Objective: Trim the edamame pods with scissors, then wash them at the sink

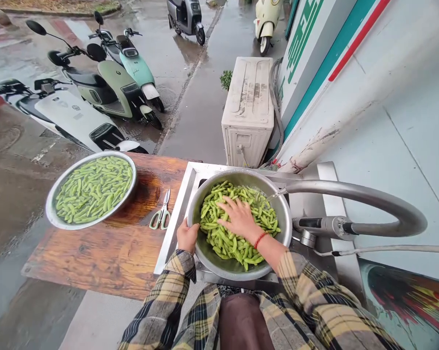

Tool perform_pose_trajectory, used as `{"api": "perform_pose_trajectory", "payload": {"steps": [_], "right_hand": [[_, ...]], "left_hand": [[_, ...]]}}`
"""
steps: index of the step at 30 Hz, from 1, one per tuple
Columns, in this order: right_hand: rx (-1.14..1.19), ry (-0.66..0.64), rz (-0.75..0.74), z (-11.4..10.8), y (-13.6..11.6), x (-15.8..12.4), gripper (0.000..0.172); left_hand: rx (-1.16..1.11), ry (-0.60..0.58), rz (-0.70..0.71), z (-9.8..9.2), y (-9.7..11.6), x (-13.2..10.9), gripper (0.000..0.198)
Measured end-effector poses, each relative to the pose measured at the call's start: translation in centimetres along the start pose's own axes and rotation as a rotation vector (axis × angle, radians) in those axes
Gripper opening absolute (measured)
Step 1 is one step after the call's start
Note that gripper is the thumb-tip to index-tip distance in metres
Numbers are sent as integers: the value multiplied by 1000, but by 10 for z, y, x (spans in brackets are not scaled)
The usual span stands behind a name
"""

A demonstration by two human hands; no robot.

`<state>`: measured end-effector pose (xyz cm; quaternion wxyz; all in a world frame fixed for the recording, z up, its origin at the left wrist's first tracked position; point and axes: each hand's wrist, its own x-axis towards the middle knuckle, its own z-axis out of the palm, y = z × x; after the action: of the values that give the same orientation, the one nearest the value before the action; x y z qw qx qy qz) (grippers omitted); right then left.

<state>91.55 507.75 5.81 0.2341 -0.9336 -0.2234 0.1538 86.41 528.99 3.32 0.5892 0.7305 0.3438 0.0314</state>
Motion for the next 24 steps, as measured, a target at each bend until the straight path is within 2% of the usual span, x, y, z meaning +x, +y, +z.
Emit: {"api": "perform_pose_trajectory", "payload": {"steps": [2, 4, 7, 9, 12, 14, 16, 18, 20, 22, 24], "right_hand": [[10, -7, 96, -7, 16, 26, 65], [-22, -15, 191, -18, 41, 36, 64], [-82, -35, 256, -28, 62, 13, 54], [-86, -44, 242, -23, 54, -14, 53], [-58, -15, 107, -2, 18, -36, 59], [-64, 7, 17, 11, -4, -24, 55], [-73, 5, 28, 15, -11, 5, 49], [-96, -2, 84, 10, -2, 34, 46], [-134, -13, 130, -1, 17, 47, 46], [-181, -28, 165, -11, 35, 37, 45], [-214, -37, 187, -15, 44, 8, 47]], "left_hand": [[8, 0, 12, 0, 1, -2, 39], [12, 0, 26, 0, 2, -4, 37], [5, 0, 30, 0, 3, -5, 36], [-15, 5, 14, 0, 2, -4, 35], [-25, 12, 0, 0, -3, 0, 36], [-15, 2, 2, -1, -8, 3, 37], [-15, -18, -3, -1, -11, 4, 38], [-21, -31, -4, -1, -12, 3, 40], [-10, -31, 8, -1, -10, 1, 41], [12, -28, 20, -1, -8, 0, 40], [13, -36, 22, -1, -6, -1, 40]]}}
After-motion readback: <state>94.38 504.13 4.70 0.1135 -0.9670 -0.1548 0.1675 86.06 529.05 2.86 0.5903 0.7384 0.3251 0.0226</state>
